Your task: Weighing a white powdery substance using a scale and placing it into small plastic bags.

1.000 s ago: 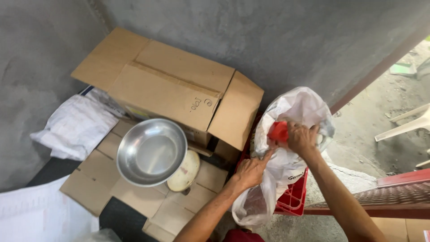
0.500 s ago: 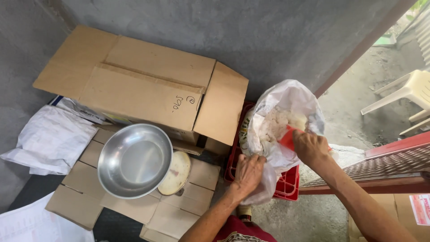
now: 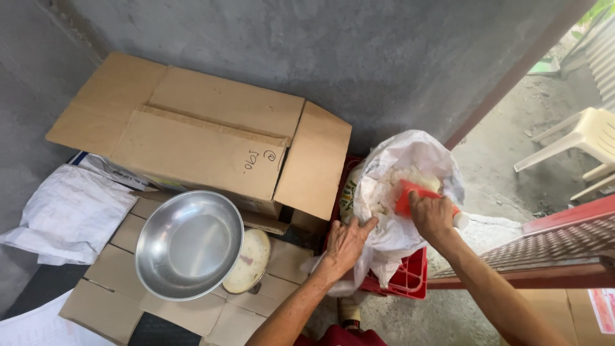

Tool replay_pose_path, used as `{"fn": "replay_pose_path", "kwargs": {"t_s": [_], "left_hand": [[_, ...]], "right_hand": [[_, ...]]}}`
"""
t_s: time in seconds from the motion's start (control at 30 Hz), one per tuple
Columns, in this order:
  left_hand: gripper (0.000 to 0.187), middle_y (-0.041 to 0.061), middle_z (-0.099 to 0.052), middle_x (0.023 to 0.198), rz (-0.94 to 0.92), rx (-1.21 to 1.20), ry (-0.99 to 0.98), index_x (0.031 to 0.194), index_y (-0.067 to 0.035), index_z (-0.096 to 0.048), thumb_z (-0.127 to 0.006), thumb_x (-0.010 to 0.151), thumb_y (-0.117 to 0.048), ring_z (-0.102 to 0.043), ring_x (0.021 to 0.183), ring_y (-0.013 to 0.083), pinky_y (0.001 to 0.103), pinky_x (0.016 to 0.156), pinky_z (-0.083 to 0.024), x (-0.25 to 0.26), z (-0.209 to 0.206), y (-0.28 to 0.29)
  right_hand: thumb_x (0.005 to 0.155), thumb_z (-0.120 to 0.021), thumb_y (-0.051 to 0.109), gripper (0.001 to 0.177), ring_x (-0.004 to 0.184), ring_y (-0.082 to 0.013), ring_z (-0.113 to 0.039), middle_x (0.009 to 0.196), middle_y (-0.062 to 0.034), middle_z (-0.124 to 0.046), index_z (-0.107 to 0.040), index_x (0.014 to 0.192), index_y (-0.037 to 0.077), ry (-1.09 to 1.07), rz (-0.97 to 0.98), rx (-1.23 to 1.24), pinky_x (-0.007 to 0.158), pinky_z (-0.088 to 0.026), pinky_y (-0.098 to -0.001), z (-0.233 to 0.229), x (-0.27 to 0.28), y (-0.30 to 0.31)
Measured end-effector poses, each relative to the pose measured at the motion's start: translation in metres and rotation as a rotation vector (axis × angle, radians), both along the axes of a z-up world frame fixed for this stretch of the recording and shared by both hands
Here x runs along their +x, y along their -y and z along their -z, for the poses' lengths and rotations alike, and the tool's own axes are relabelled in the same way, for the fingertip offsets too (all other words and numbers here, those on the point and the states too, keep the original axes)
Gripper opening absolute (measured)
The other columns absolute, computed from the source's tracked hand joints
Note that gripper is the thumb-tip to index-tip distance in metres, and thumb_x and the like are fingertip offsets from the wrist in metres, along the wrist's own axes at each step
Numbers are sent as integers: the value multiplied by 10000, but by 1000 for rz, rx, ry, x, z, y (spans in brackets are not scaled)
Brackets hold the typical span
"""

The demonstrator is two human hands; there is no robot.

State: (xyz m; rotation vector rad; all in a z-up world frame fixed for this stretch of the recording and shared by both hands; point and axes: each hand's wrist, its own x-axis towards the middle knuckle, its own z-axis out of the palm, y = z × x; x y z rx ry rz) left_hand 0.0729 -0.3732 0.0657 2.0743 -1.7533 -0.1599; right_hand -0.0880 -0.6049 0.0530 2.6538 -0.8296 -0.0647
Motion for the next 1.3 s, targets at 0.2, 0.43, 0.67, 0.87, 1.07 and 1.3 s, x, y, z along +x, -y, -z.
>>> {"fn": "replay_pose_path", "kwargs": {"t_s": [0.2,0.43,0.67,0.87,1.07,1.3], "left_hand": [[693,183,-633,941,11,-8,-122,1414,-144,-582,-572,777,129,-643,783,346,499,817,-448,8,-17,-8],[660,193,-628,934,7,-65,-136,1401,-131,-602,-553,800,135,-632,797,357,486,825,-458,9,-24,-4],[648,216,-625,912,6,-62,-212,1388,-103,-611,-543,789,135,-636,757,385,503,844,-440,9,-33,-4],[619,215,-624,935,-13,-136,-223,1356,-98,-622,-533,787,125,-628,802,395,496,852,-441,6,-19,1],[638,202,-625,953,-18,-76,-244,1382,-100,-601,-521,792,129,-621,844,393,512,856,-430,8,-15,0],[787,211,-616,1003,-13,108,-277,1514,-139,-476,-537,779,136,-625,847,400,533,803,-425,15,-38,1]], "right_hand": [[892,-475,142,290,518,-292,-672,560,-69,-667,-617,1144,117,109,-153,48,716,-546,-515,-43,-4,-26],[1029,-460,216,191,519,-258,-690,600,-71,-674,-605,1096,112,-9,123,282,680,-571,-500,-18,31,0],[912,-679,371,258,668,-347,-732,722,-157,-727,-655,1046,151,190,141,318,583,-553,-499,-25,24,-16],[813,-763,445,401,776,-370,-743,847,-163,-753,-683,1082,158,254,304,482,688,-556,-520,-22,67,-15],[811,-769,454,374,804,-366,-741,850,-173,-761,-718,1072,191,326,329,488,729,-556,-496,4,76,-12],[815,-772,463,377,807,-365,-740,864,-162,-761,-727,1021,151,488,396,550,719,-556,-490,-3,58,-9]]}}
